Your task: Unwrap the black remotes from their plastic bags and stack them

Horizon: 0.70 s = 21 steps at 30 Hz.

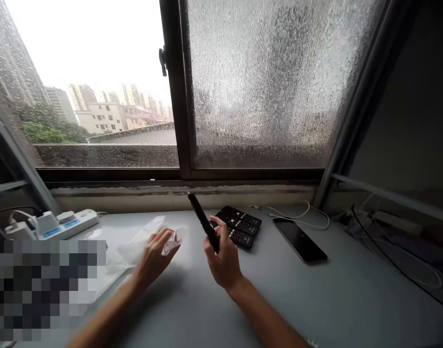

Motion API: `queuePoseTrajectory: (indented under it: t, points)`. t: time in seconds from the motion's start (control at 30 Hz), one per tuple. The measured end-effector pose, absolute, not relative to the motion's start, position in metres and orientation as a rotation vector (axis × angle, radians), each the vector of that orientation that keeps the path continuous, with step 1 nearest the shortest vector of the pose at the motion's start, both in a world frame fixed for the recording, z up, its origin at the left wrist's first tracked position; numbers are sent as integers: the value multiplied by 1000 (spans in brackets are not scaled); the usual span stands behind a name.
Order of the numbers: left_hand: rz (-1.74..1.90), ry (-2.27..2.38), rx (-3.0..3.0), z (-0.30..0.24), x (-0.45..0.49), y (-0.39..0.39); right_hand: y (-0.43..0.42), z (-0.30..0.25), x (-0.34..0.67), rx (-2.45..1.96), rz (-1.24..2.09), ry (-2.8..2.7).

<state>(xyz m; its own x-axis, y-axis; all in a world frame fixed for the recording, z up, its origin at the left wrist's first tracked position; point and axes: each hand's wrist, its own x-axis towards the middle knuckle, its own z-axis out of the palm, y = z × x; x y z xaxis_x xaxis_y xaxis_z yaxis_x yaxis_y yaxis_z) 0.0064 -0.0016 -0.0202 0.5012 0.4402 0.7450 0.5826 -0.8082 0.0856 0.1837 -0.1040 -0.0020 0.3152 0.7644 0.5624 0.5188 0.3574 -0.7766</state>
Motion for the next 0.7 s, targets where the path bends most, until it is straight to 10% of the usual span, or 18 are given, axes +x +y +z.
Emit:
queuePoseTrajectory:
  t: [0.7]
  points:
    - [-690, -881, -2676, -23, 17, -2, -94, -11, 215, -1280, -433, -1511]
